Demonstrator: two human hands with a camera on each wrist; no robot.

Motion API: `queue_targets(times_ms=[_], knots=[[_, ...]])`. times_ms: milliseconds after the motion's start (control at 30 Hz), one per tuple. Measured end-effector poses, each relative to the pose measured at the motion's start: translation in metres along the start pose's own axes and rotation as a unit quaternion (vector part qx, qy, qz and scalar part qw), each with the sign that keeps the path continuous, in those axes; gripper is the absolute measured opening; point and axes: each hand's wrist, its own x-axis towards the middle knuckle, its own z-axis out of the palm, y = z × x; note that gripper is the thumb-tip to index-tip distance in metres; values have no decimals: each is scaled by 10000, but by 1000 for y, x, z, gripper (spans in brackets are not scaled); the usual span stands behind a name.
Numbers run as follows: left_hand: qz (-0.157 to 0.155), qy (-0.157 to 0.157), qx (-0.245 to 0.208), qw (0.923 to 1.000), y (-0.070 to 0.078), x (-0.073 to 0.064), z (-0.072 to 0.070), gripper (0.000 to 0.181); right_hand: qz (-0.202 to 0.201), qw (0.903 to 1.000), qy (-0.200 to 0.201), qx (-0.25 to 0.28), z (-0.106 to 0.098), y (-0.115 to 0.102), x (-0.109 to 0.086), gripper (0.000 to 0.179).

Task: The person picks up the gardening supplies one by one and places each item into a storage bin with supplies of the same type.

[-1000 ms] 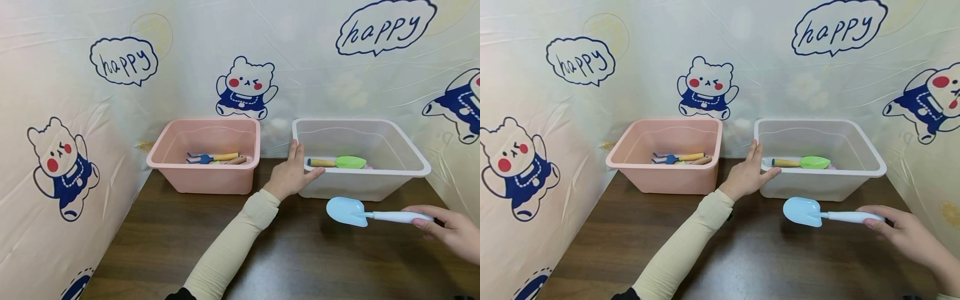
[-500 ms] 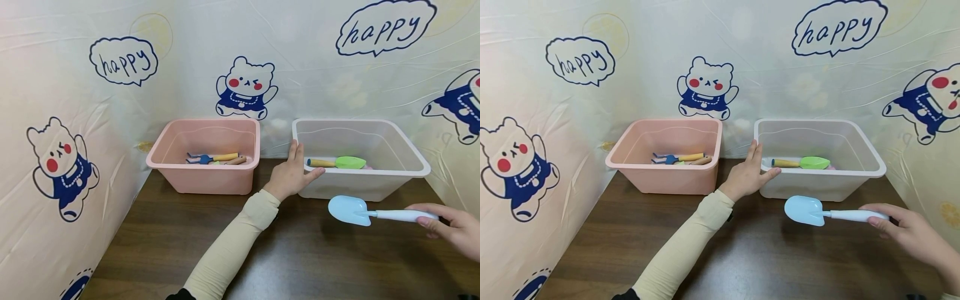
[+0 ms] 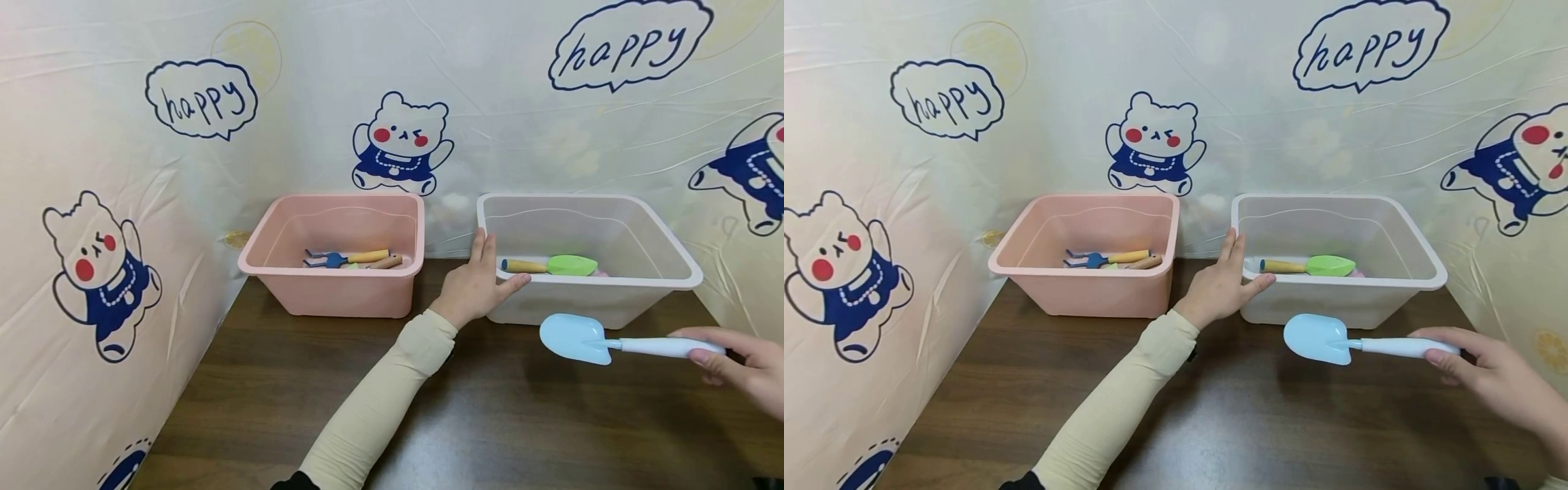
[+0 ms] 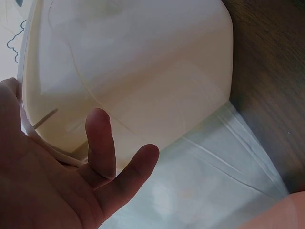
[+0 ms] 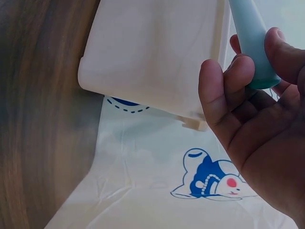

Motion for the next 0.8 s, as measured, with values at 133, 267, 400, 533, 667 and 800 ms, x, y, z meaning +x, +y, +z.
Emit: queue_targets(times_ms=[133, 267, 400, 533, 667, 800], knots=[[13, 13, -27, 10000, 0, 0, 0, 101, 128, 9999, 66, -18, -3, -1, 1, 43], [3, 38, 13, 10000, 0, 0, -1, 101, 232, 9996, 140, -86, -5, -2, 2, 42], [-8, 43, 67, 10000, 0, 0, 0, 101, 202, 9995, 165, -151, -6, -3, 3, 42], [-16, 70, 87, 9999, 0, 0, 1, 101, 43, 9998, 143, -161, -7, -2, 6, 42], [-24, 71, 63, 10000, -1, 0, 1, 101, -55, 9998, 158, -123, -8, -2, 9, 41], [-18, 64, 29, 10000, -2, -1, 1, 101, -102, 9998, 167, -34, -9, -2, 13, 41]])
